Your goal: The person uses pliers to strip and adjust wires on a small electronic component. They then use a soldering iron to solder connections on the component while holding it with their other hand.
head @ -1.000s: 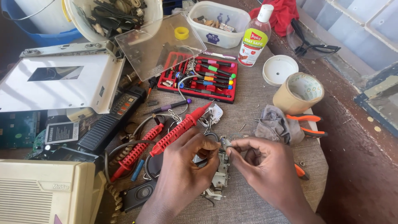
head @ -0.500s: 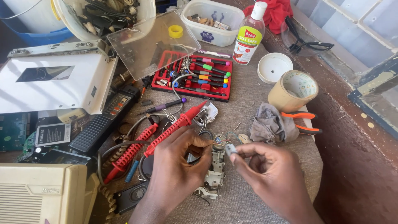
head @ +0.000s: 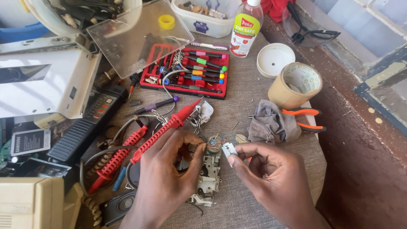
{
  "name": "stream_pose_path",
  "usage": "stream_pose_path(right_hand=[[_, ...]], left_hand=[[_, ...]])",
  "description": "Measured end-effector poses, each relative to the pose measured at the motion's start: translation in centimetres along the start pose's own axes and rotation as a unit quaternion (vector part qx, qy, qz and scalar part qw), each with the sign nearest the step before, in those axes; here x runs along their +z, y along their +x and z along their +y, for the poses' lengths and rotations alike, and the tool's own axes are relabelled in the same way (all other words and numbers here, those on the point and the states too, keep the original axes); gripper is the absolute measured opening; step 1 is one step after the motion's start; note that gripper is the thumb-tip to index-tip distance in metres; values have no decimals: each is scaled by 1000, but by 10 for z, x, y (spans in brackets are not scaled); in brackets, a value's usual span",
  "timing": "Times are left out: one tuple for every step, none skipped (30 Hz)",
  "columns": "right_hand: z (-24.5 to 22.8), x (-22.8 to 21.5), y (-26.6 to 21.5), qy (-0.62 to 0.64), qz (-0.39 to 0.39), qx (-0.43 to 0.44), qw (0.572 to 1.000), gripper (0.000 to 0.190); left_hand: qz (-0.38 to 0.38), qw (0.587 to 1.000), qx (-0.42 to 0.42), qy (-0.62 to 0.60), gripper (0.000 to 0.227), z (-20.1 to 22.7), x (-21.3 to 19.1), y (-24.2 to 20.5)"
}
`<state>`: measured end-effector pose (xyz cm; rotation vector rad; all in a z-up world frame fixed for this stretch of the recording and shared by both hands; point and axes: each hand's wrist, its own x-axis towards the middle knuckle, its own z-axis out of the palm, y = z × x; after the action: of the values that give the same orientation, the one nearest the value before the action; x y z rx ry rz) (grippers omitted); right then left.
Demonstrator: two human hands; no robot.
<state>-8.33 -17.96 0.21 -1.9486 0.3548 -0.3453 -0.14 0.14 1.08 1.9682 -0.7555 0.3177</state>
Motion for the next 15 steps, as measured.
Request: stream_pose_path(right_hand=[[-2, 2, 2, 0, -2, 3, 1000, 17], [-3, 3, 3, -15, -1, -24, 1000, 15], [-5, 5, 5, -30, 1, -50, 998, 13], [-5, 5, 5, -31, -2, -47, 998, 13], [-6, 6, 6, -33, -7, -55, 998, 15], [-6, 7, 6, -35, -13, -64, 997, 16], [-6, 8, 7, -36, -15, -61, 997, 16], [-6, 8, 7, -36, -14, -57, 998, 16], [-6, 8, 7, -36, -14, -54, 998, 16], [-7, 9, 8, -37, -15, -52, 998, 16], [-8, 10, 8, -33, -16, -47, 998, 16], [-9, 10, 8, -28, -15, -41, 999, 15], [-9, 10, 9, -30, -15, -38, 999, 15], [-9, 11, 9, -27, -16, -46, 998, 15], [-9, 12, 9, -24, -18, -54, 998, 14]], left_hand=[[-2, 1000, -3, 0, 5, -2, 1, -1], [-6, 1000, -7, 8, 5, -4, 2, -1], [-9, 1000, -10, 15, 6, -6, 3, -2], [-11, 1000, -14, 15, 6, -5, 4, -2], [-10, 1000, -15, 24, 7, -5, 4, -2], [-8, 999, -15, 33, 7, -4, 4, -2], [-10, 999, -19, 32, 7, -4, 5, -2], [-6, 999, -21, 32, 8, -4, 5, -2], [-3, 999, -24, 33, 8, -3, 5, -2], [-4, 999, -27, 32, 8, -4, 5, -3], [0, 999, -31, 35, 8, -4, 5, -3], [3, 999, -35, 36, 8, -4, 6, -3], [1, 999, -36, 35, 8, -4, 6, -3], [6, 999, -37, 30, 8, -3, 7, -3], [11, 999, -37, 25, 8, -3, 7, -4]])
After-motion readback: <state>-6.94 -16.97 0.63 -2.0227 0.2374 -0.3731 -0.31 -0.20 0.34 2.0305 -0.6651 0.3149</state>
